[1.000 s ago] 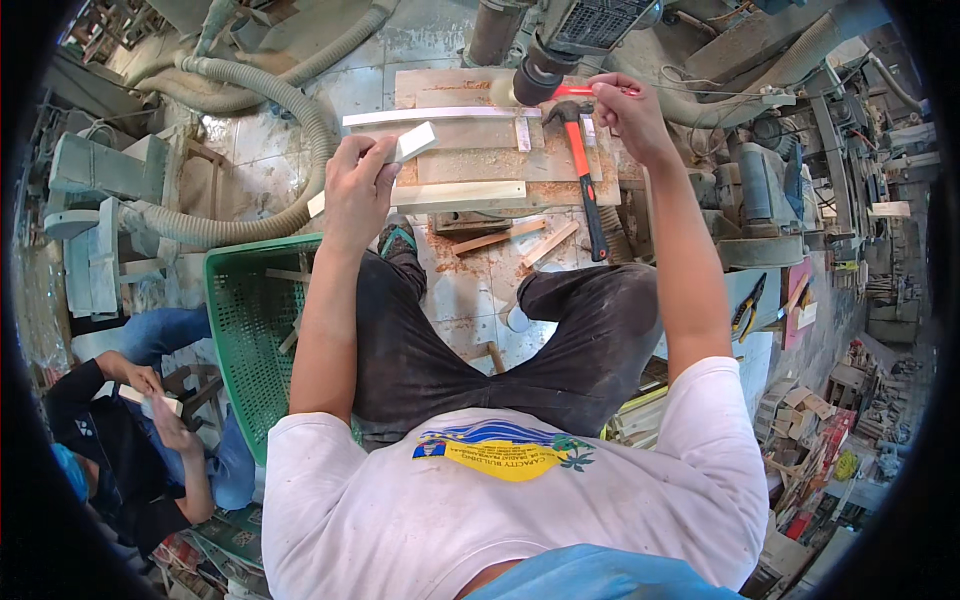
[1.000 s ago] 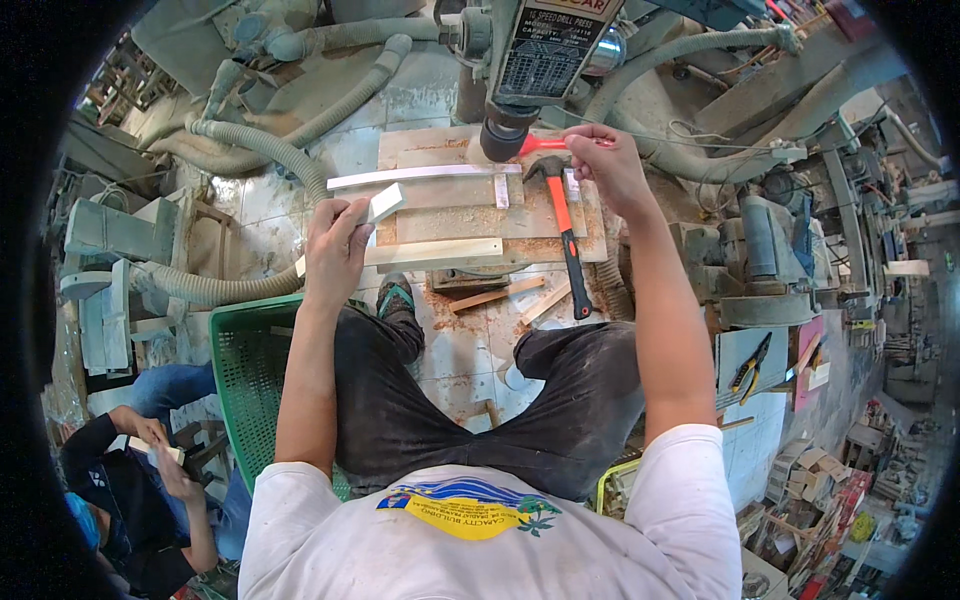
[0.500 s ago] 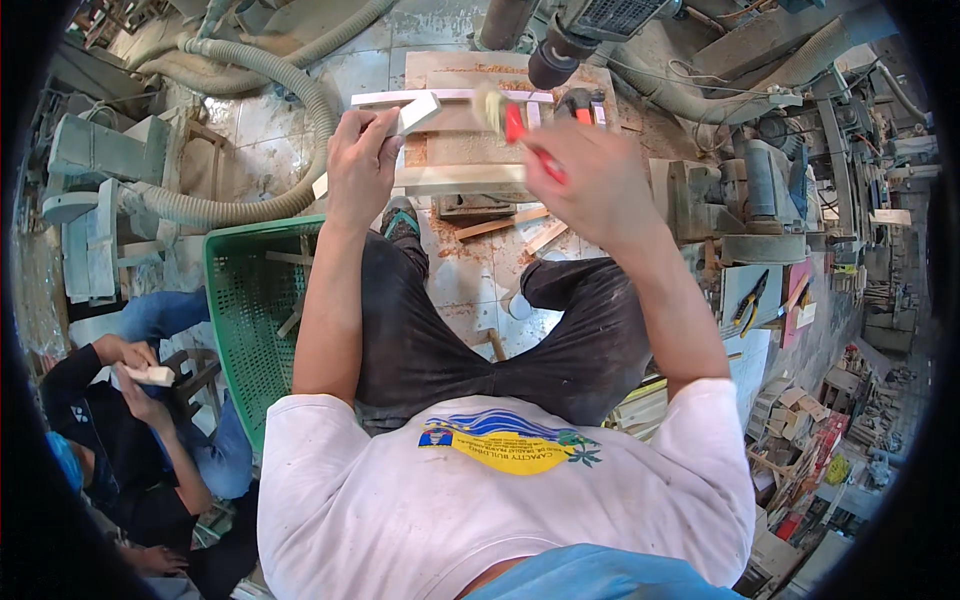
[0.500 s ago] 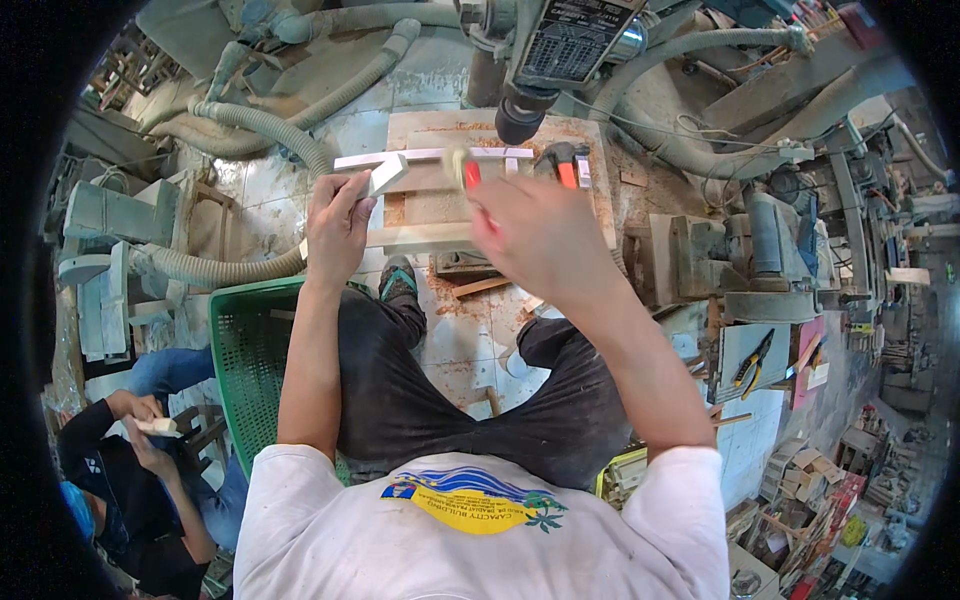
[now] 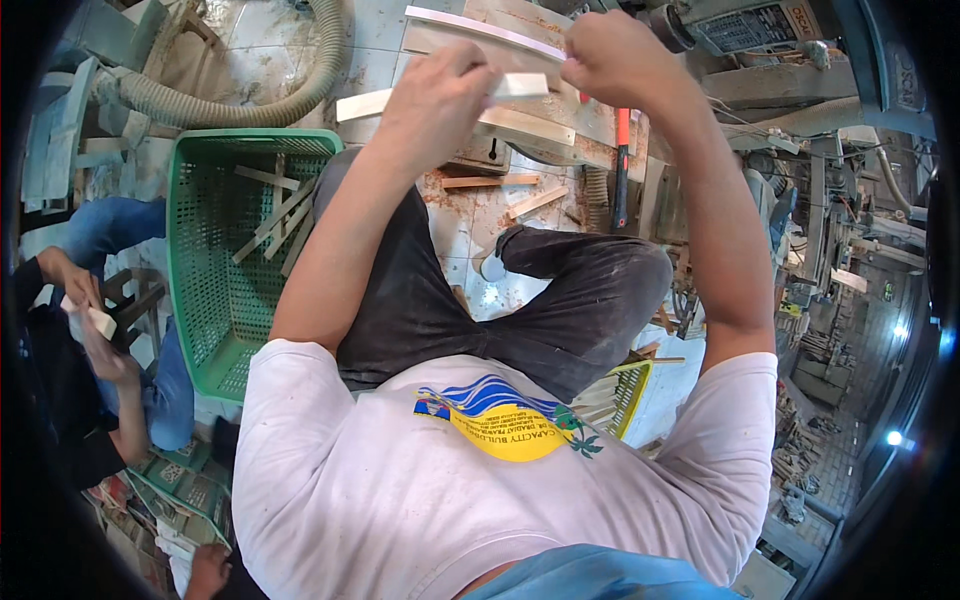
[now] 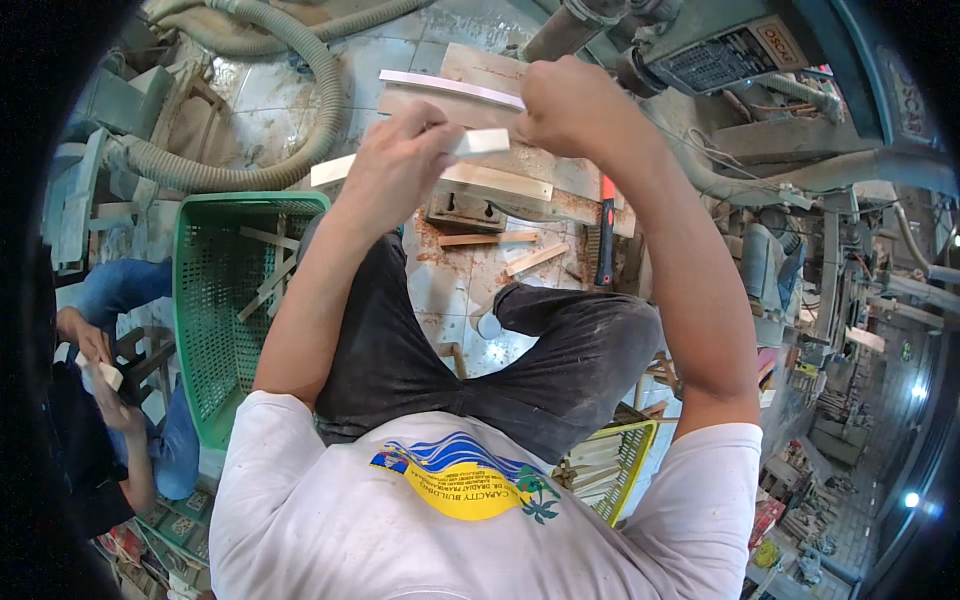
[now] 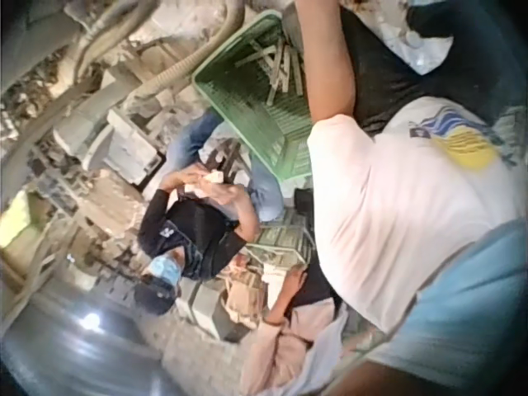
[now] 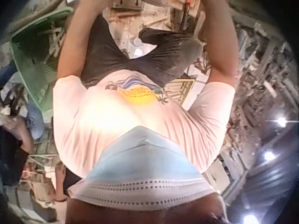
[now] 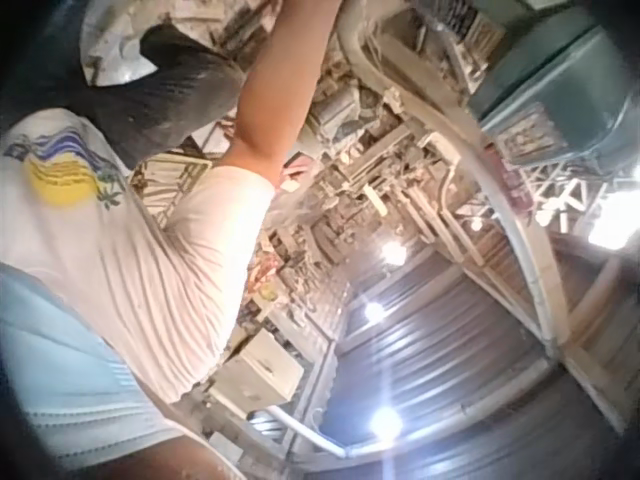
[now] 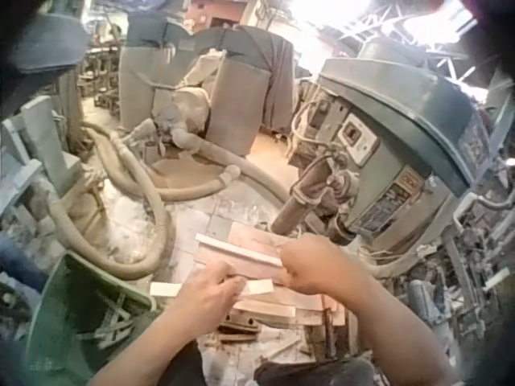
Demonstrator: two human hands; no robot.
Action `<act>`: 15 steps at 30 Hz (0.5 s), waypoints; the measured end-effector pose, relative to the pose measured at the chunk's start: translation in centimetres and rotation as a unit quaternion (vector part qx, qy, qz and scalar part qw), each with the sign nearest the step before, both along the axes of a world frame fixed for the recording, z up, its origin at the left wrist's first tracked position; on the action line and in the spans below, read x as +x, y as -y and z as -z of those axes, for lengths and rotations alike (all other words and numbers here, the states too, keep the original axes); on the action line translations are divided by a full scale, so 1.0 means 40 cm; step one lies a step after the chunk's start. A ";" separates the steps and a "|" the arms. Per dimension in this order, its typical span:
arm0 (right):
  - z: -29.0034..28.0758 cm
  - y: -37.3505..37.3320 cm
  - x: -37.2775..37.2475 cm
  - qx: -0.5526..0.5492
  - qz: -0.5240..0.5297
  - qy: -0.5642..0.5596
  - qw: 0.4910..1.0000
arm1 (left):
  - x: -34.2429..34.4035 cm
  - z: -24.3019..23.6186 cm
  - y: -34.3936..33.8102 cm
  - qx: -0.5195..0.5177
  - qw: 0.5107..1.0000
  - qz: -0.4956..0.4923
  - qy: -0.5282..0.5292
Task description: The recorder is using a drill press to make holes in wood blocks, then cleaning them with a brush and coordinating with a co-worker.
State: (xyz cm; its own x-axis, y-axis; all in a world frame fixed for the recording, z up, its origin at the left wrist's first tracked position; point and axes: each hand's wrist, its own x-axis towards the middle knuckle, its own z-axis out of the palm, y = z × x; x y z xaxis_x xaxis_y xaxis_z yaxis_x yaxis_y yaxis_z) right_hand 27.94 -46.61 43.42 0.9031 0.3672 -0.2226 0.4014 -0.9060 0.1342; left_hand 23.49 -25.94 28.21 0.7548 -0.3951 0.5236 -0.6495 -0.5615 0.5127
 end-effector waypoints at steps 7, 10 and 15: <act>-0.001 -0.026 0.038 0.004 -0.044 0.022 0.999 | -0.002 -0.008 -0.004 -0.004 1.000 0.000 -0.011; 0.012 -0.014 0.043 -0.028 -0.022 -0.056 0.998 | 0.005 -0.010 -0.026 -0.033 0.999 -0.014 -0.011; 0.020 -0.034 0.033 0.015 -0.031 0.021 0.999 | 0.021 -0.019 -0.048 -0.074 0.996 -0.046 -0.003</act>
